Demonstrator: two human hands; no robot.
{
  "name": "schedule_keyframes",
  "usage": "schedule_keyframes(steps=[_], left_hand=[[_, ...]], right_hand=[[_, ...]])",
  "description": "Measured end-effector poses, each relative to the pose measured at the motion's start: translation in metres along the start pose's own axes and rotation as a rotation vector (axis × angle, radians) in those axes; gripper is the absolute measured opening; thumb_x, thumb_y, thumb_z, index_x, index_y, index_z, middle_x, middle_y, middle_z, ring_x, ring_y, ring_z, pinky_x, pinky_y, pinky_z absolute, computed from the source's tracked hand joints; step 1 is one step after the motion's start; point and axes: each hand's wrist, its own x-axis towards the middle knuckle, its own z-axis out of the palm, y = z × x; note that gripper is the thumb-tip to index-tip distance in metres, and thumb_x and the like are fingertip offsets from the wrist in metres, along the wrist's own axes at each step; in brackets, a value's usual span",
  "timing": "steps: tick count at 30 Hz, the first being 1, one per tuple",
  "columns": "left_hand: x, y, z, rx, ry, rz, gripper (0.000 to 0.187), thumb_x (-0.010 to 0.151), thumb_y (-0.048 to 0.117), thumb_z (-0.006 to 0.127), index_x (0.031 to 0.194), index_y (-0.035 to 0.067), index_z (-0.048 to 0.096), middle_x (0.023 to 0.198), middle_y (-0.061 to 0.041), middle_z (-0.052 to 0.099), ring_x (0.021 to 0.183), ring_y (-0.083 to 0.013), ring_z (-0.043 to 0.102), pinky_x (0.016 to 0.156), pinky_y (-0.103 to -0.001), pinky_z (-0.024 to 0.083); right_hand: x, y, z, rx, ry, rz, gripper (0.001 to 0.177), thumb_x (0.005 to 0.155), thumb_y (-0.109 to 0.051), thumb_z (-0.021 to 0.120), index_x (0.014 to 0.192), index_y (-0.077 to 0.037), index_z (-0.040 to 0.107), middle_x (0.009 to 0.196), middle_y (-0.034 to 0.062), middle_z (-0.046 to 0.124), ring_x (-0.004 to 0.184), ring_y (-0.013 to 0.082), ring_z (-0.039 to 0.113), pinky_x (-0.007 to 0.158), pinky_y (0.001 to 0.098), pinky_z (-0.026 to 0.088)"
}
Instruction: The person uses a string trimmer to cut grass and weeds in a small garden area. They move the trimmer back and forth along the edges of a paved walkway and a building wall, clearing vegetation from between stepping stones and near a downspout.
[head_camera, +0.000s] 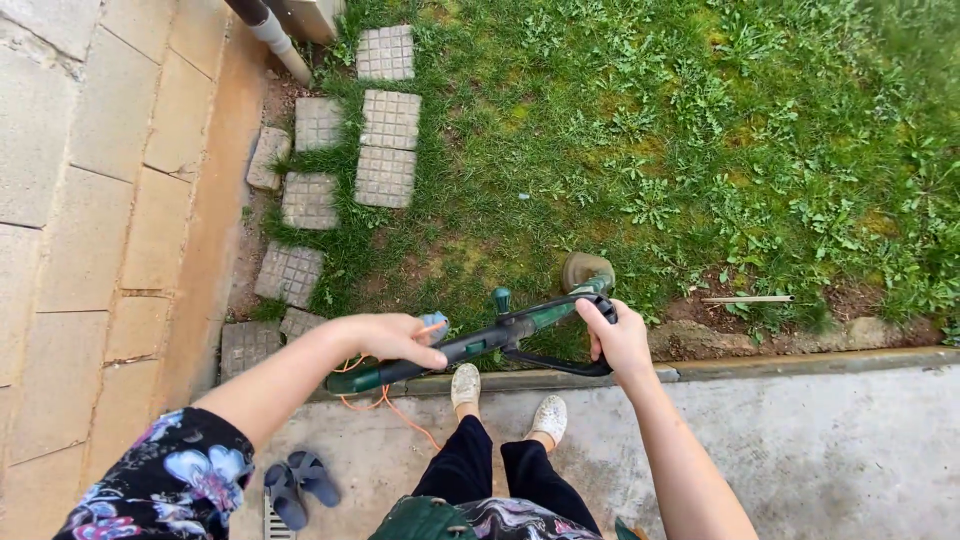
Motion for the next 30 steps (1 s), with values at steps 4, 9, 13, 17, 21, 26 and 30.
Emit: schedule_keyframes(steps=[4,9,13,17,21,26,30], left_hand=[[0.027,0.012,0.025,0.092,0.024,-0.112,0.052,0.089,0.061,0.062,0.085,0.011,0.073,0.066,-0.004,0.074,0.063,-0.0153,0.075,0.061,-0.026,0.061],[0.037,0.007,0.041,0.055,0.115,-0.167,0.055,0.091,0.067,0.05,0.086,0.015,0.064,0.063,-0.003,0.072,0.059,-0.017,0.075,0.072,-0.031,0.059],[-0.007,0.029,0.051,0.184,0.09,-0.272,0.069,0.091,0.075,0.041,0.118,0.019,0.07,0.07,-0.003,0.074,0.09,-0.0219,0.079,0.092,-0.04,0.056],[-0.046,0.035,0.059,0.216,0.176,-0.411,0.075,0.092,0.074,0.038,0.102,0.01,0.076,0.104,-0.015,0.076,0.111,-0.0315,0.072,0.096,-0.043,0.053],[-0.036,-0.031,0.094,0.243,0.247,-0.581,0.07,0.091,0.081,0.03,0.142,0.038,0.048,0.135,-0.008,0.068,0.122,-0.0348,0.067,0.102,-0.043,0.051],[-0.054,-0.051,0.109,0.217,0.217,-0.697,0.072,0.09,0.083,0.029,0.139,0.036,0.054,0.126,-0.008,0.075,0.12,-0.0302,0.07,0.102,-0.041,0.053],[-0.061,-0.076,0.122,0.177,0.171,-0.773,0.078,0.09,0.084,0.026,0.153,0.041,0.043,0.131,-0.007,0.074,0.126,-0.0263,0.069,0.107,-0.039,0.05]], right_hand=[[-0.009,-0.004,0.009,0.002,0.04,-0.007,0.04,0.089,-0.032,0.081,0.07,-0.004,0.06,0.038,0.0114,0.05,0.032,0.0211,0.054,0.039,0.0273,0.043],[-0.032,-0.012,0.019,-0.052,0.051,0.005,0.036,0.088,-0.035,0.081,0.08,-0.003,0.067,0.036,0.0102,0.051,0.033,0.0209,0.057,0.043,0.0274,0.044],[-0.039,0.014,0.036,-0.105,0.045,0.021,0.038,0.086,-0.04,0.082,0.089,-0.004,0.071,0.037,0.0078,0.052,0.035,0.0201,0.06,0.047,0.0279,0.048],[-0.054,0.013,0.067,-0.118,0.021,0.041,0.041,0.083,-0.044,0.082,0.095,-0.006,0.073,0.04,0.0069,0.055,0.038,0.0189,0.061,0.049,0.0279,0.048],[-0.073,-0.001,0.1,-0.125,-0.085,0.173,0.043,0.083,-0.048,0.076,0.1,-0.01,0.069,0.068,0.0022,0.064,0.04,0.012,0.056,0.04,0.0301,0.045],[-0.082,0.004,0.13,-0.256,-0.146,0.118,0.04,0.082,-0.056,0.072,0.092,-0.017,0.071,0.076,-0.0026,0.065,0.071,0.0119,0.057,0.066,0.0298,0.043],[-0.089,0.01,0.155,-0.283,-0.215,0.05,0.044,0.083,-0.058,0.071,0.086,-0.014,0.066,0.071,0.0003,0.063,0.066,0.0149,0.058,0.061,0.033,0.042]])
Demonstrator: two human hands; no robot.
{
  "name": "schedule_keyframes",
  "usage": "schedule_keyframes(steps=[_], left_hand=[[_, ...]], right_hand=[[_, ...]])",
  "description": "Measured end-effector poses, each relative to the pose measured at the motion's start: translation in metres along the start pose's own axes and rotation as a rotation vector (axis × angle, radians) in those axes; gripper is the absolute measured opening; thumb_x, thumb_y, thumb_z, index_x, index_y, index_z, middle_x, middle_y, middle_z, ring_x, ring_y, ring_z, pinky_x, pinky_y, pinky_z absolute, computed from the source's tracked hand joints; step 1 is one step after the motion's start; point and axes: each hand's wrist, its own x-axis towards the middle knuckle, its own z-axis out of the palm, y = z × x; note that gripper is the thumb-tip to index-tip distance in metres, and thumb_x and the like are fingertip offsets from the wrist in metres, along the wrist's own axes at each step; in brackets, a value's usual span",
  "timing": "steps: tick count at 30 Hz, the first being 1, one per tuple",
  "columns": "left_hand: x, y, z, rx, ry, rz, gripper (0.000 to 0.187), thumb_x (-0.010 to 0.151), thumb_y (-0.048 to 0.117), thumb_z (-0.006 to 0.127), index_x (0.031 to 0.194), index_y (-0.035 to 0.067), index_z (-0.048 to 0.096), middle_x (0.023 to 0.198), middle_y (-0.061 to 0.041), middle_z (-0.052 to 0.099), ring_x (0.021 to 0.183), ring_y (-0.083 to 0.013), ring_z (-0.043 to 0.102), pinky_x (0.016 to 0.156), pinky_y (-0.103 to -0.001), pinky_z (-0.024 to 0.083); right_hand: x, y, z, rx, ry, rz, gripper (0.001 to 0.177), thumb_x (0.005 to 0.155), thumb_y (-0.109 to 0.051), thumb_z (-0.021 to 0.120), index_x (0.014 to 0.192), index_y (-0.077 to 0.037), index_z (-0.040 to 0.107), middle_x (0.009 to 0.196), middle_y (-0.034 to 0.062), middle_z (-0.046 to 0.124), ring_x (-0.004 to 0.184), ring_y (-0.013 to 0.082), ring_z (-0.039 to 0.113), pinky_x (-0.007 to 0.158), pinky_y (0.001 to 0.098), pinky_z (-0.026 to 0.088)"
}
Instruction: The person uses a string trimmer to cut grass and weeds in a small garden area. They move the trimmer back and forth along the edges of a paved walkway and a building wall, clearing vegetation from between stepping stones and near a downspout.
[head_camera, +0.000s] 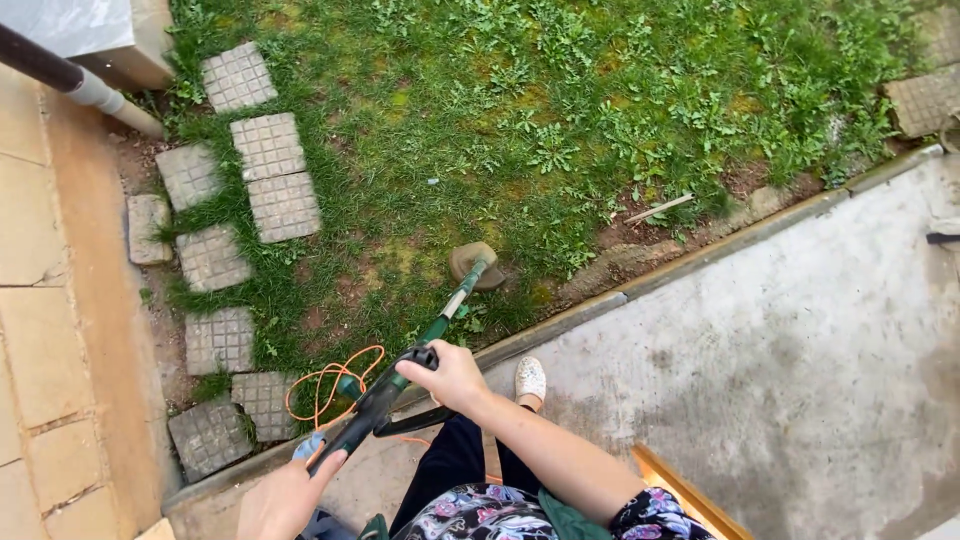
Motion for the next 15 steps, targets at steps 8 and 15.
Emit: schedule_keyframes(steps=[8,15], left_hand=[[0.029,-0.003,-0.001,0.082,0.054,-0.002,0.091,0.086,0.09,0.025,0.128,0.022,0.068,0.131,-0.007,0.074,0.126,-0.0252,0.069,0.106,-0.037,0.05],[0.008,0.037,-0.047,0.185,0.081,0.066,0.085,0.091,0.084,0.022,0.126,0.02,0.067,0.124,-0.007,0.078,0.12,-0.0253,0.072,0.101,-0.037,0.053]], right_hand=[[0.001,0.0,0.001,0.072,0.022,0.058,0.045,0.083,-0.058,0.072,0.083,-0.014,0.06,0.067,0.0011,0.061,0.056,0.0153,0.059,0.054,0.0324,0.044],[0.0,-0.009,-0.04,0.162,0.052,0.111,0.048,0.086,-0.057,0.07,0.082,-0.013,0.053,0.068,0.0001,0.056,0.053,0.0138,0.057,0.053,0.0322,0.043]])
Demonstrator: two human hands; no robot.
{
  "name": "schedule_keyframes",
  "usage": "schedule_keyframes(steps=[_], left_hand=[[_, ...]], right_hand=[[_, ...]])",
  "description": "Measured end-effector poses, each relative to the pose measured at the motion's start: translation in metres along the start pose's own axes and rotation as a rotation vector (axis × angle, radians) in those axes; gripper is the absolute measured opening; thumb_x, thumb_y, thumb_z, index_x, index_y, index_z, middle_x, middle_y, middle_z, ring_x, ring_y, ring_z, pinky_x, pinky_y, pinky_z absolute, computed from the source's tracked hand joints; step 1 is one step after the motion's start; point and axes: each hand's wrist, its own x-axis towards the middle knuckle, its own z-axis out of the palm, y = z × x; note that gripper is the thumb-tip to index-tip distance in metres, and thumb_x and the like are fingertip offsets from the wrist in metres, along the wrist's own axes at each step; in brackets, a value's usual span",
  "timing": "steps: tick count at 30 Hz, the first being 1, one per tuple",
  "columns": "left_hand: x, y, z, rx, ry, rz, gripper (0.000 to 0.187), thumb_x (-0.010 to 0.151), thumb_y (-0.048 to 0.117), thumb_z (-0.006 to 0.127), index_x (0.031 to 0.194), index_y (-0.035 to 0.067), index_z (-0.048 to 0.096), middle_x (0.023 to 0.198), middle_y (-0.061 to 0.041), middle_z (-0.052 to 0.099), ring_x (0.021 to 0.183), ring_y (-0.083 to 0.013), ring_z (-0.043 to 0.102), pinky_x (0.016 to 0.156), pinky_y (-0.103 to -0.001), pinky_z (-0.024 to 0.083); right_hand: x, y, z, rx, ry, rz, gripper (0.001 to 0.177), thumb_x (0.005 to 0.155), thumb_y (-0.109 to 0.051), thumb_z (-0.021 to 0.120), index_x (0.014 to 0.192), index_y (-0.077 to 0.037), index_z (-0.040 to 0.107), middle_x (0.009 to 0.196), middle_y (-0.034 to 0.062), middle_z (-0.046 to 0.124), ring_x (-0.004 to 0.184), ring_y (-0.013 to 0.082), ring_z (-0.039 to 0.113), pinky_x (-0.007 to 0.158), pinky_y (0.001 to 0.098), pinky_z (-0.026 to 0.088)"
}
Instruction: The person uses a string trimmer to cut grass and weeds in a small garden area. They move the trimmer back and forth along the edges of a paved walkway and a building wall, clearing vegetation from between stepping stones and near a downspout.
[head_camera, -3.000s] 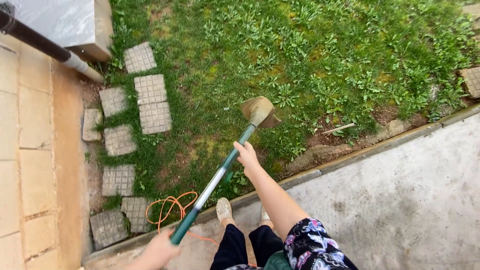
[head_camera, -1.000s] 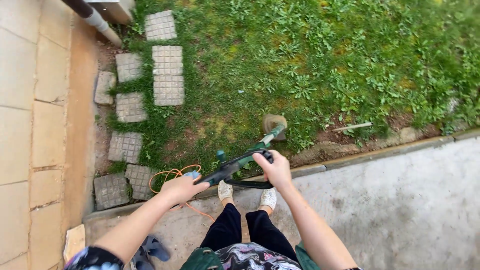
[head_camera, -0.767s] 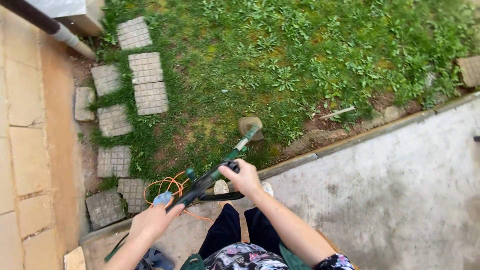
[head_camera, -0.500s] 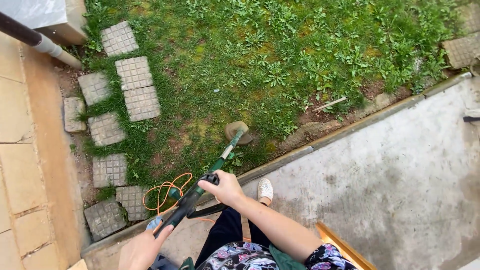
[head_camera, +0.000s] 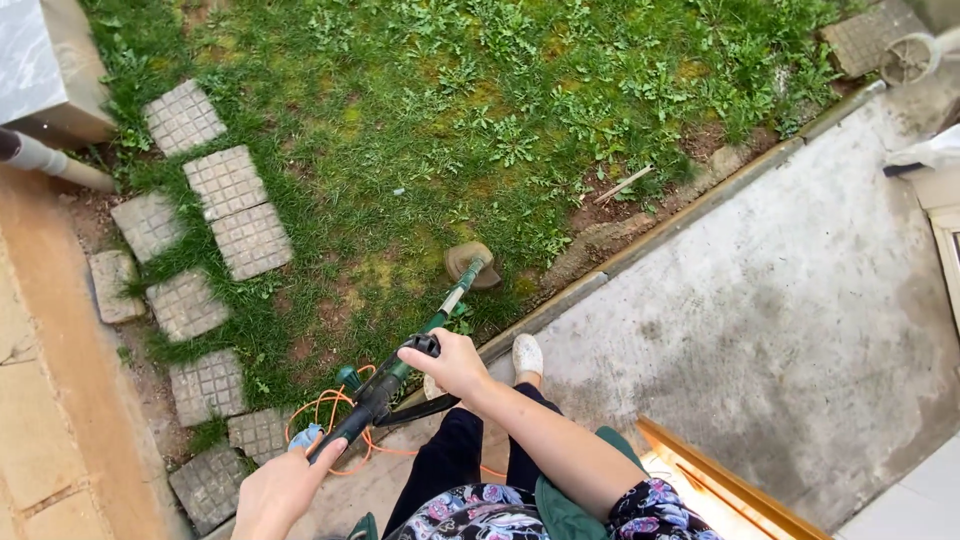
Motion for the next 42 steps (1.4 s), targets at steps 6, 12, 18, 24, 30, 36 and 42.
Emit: schedule_keyframes(steps=[6,12,18,24,30,36,42], left_hand=[[-0.005,0.037,-0.013,0.026,-0.04,-0.024,0.087,0.09,0.086,0.022,0.118,0.02,0.071,0.121,-0.005,0.078,0.117,-0.0245,0.072,0.1,-0.037,0.053],[-0.007,0.072,-0.016,0.017,-0.013,-0.006,0.091,0.089,0.087,0.02,0.128,0.02,0.068,0.128,-0.008,0.075,0.121,-0.0273,0.071,0.102,-0.038,0.053],[-0.013,0.106,-0.028,-0.056,-0.03,-0.015,0.09,0.09,0.085,0.022,0.122,0.017,0.07,0.128,-0.01,0.075,0.122,-0.0261,0.07,0.102,-0.038,0.051],[-0.024,0.116,-0.032,-0.091,-0.064,-0.072,0.091,0.088,0.087,0.02,0.109,0.017,0.073,0.116,-0.005,0.08,0.116,-0.0246,0.072,0.1,-0.034,0.05],[-0.04,0.113,-0.036,-0.114,-0.129,-0.102,0.088,0.089,0.084,0.02,0.104,0.018,0.076,0.095,0.0,0.082,0.104,-0.019,0.075,0.092,-0.031,0.05],[-0.042,0.105,-0.046,-0.205,-0.171,-0.179,0.082,0.089,0.084,0.022,0.112,0.026,0.075,0.093,0.005,0.082,0.081,-0.0147,0.077,0.086,-0.027,0.049],[-0.011,0.069,-0.041,-0.415,-0.246,-0.152,0.078,0.089,0.078,0.042,0.072,0.006,0.066,0.07,-0.009,0.076,0.064,-0.022,0.07,0.069,-0.029,0.043]], right_hand=[[0.007,0.005,-0.037,-0.016,-0.001,-0.022,0.049,0.086,-0.06,0.067,0.081,-0.013,0.054,0.069,0.0013,0.058,0.054,0.0158,0.059,0.055,0.0327,0.044],[0.018,0.004,-0.077,-0.012,-0.017,0.013,0.05,0.085,-0.059,0.069,0.082,-0.012,0.052,0.07,0.0027,0.058,0.049,0.0171,0.06,0.047,0.0345,0.049],[0.034,-0.008,-0.115,-0.062,-0.07,0.0,0.05,0.088,-0.057,0.068,0.08,-0.013,0.047,0.067,0.0026,0.058,0.048,0.0159,0.058,0.05,0.0336,0.045],[0.042,-0.02,-0.125,-0.046,-0.127,0.0,0.049,0.085,-0.057,0.068,0.085,-0.011,0.053,0.064,0.0048,0.059,0.044,0.0166,0.058,0.042,0.0318,0.048],[0.044,-0.039,-0.129,-0.108,-0.227,0.013,0.049,0.087,-0.058,0.066,0.086,-0.011,0.051,0.069,0.005,0.06,0.048,0.0165,0.056,0.049,0.033,0.046],[0.051,-0.054,-0.126,-0.172,-0.225,-0.015,0.054,0.085,-0.063,0.063,0.088,-0.01,0.056,0.078,0.0077,0.065,0.053,0.0201,0.061,0.056,0.0369,0.048],[0.05,-0.067,-0.13,-0.158,-0.241,-0.017,0.053,0.086,-0.062,0.062,0.09,-0.009,0.057,0.083,0.0088,0.066,0.061,0.0213,0.061,0.058,0.038,0.047]])
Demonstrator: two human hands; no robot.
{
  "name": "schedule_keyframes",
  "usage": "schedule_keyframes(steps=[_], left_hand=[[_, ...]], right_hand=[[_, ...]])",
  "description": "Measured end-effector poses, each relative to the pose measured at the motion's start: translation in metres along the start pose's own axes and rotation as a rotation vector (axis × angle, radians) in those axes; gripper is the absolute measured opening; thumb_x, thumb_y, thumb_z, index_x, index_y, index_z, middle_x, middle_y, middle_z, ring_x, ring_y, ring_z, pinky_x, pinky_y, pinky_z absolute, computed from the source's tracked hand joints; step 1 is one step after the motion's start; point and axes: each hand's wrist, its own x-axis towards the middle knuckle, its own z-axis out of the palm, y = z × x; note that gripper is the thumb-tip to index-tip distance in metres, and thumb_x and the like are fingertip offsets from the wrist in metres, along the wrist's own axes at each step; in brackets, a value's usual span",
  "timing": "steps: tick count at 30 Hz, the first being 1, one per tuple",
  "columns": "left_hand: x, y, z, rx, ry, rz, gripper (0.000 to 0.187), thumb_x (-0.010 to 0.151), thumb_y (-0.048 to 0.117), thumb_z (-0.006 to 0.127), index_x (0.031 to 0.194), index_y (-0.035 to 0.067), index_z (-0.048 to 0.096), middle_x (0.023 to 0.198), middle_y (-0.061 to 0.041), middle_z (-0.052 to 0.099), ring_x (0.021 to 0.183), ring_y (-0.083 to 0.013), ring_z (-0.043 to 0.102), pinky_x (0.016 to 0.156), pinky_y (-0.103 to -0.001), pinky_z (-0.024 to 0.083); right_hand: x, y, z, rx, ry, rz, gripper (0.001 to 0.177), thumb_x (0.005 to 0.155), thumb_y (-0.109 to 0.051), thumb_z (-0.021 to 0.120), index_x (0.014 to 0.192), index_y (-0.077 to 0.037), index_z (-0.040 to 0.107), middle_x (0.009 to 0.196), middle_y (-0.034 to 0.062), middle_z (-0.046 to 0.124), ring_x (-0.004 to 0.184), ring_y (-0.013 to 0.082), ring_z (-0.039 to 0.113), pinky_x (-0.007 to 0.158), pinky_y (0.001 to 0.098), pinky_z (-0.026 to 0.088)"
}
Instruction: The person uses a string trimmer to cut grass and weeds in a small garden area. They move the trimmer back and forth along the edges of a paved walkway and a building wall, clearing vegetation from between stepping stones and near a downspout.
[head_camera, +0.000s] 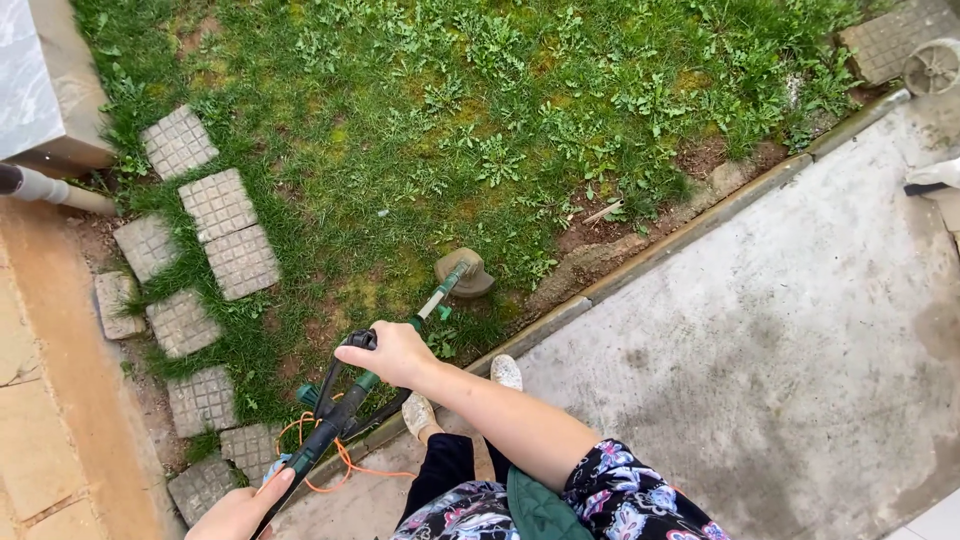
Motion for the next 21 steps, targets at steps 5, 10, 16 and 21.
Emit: schedule_keyframes(steps=[5,10,16,21], left_hand=[[0.03,-0.017,-0.003,0.491,0.061,0.129,0.043,0.097,0.06,0.047,0.123,0.032,0.028,0.103,-0.005,0.064,0.096,-0.0199,0.07,0.088,-0.028,0.047],[0.013,0.001,-0.011,0.864,0.012,0.261,0.099,0.1,0.035,0.059,0.162,0.052,-0.016,0.118,-0.003,0.054,0.103,-0.019,0.065,0.092,-0.025,0.051],[-0.022,0.034,-0.014,0.448,0.093,-0.048,0.064,0.099,0.07,0.027,0.132,0.03,0.065,0.101,-0.005,0.075,0.1,-0.0182,0.077,0.093,-0.027,0.049],[-0.067,0.071,-0.011,0.263,0.216,-0.064,0.093,0.091,0.082,0.021,0.07,0.01,0.076,0.082,-0.008,0.081,0.086,-0.0241,0.079,0.085,-0.031,0.05]], right_hand=[[0.014,0.009,0.005,-0.019,0.056,-0.056,0.058,0.083,-0.067,0.06,0.087,-0.009,0.058,0.082,0.0098,0.066,0.073,0.0247,0.063,0.063,0.0383,0.045],[0.009,0.001,-0.008,0.01,0.024,-0.045,0.053,0.087,-0.062,0.061,0.09,-0.01,0.057,0.083,0.008,0.065,0.068,0.0215,0.06,0.059,0.0364,0.045],[0.016,-0.001,-0.017,0.032,-0.017,-0.001,0.056,0.086,-0.066,0.059,0.094,-0.01,0.056,0.084,0.0077,0.065,0.06,0.0194,0.059,0.056,0.0362,0.048],[0.017,-0.006,-0.037,0.059,-0.06,0.036,0.047,0.094,-0.056,0.062,0.1,-0.009,0.057,0.08,0.0044,0.061,0.052,0.0123,0.053,0.047,0.0269,0.047]])
